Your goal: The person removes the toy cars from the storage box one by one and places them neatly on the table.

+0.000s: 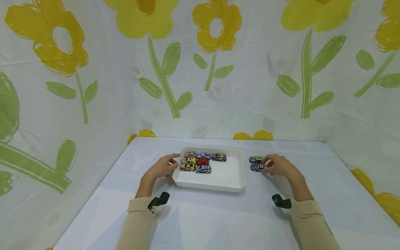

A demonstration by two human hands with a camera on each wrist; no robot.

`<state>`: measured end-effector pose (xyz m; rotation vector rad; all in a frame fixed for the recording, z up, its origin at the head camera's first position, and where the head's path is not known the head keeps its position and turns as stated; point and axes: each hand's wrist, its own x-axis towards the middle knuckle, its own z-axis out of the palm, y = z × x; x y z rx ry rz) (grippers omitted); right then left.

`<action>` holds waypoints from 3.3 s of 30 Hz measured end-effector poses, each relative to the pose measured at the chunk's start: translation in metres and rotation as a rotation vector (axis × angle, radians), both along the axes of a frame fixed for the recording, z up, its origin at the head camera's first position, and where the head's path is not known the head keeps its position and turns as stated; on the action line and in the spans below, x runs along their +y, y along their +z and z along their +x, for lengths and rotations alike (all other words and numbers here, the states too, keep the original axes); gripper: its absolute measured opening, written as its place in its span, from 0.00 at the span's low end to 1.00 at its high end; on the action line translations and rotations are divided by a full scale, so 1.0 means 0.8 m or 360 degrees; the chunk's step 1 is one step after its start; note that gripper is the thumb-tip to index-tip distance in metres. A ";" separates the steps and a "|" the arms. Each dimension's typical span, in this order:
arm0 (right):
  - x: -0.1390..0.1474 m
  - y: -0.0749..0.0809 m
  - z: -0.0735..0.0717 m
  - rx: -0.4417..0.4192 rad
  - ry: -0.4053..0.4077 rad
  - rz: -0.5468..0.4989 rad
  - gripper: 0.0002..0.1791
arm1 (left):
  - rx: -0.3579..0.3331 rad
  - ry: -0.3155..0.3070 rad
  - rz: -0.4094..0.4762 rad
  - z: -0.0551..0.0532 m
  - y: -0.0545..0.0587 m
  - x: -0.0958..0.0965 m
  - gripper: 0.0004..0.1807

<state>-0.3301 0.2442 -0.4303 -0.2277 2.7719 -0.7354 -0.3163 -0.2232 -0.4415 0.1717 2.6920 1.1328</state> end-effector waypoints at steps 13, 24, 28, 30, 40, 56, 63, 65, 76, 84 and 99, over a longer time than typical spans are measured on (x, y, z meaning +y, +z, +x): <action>-0.002 0.016 0.002 0.0043 0.0011 0.0018 0.25 | 0.0016 0.0005 -0.0043 -0.001 0.002 0.001 0.29; -0.014 0.028 0.006 0.0124 0.0007 0.0027 0.26 | 0.0000 0.0012 -0.0028 -0.002 0.000 0.000 0.29; -0.027 0.027 0.003 0.0170 0.0023 0.0047 0.24 | -0.0005 0.0018 -0.0012 -0.003 -0.002 -0.002 0.29; -0.033 0.027 0.001 0.0201 0.0037 0.0049 0.23 | -0.0006 0.0022 -0.0009 -0.003 -0.002 -0.003 0.29; -0.074 0.033 -0.011 0.0268 0.0088 0.0081 0.25 | 0.0009 0.0010 -0.0034 -0.004 -0.002 -0.002 0.28; -0.150 0.040 -0.015 0.0249 0.0113 0.0065 0.24 | -0.0005 0.0013 0.0023 -0.004 -0.004 -0.002 0.29; -0.170 0.033 -0.021 0.0225 0.0104 0.0094 0.25 | -0.0008 0.0018 0.0031 -0.003 -0.003 -0.002 0.29; -0.175 0.029 -0.023 0.0219 0.0108 0.0096 0.26 | -0.0001 0.0017 0.0034 -0.003 -0.004 -0.003 0.29; -0.191 0.013 -0.038 0.0189 0.0092 0.0131 0.26 | 0.0010 0.0011 0.0005 -0.002 -0.002 -0.002 0.29; -0.200 0.005 -0.041 0.0242 0.0081 0.0189 0.24 | 0.0011 -0.0010 0.0011 -0.001 -0.001 -0.002 0.29; -0.213 0.000 -0.043 0.0283 0.0066 0.0285 0.21 | 0.0038 -0.0031 0.0028 0.002 0.001 -0.003 0.28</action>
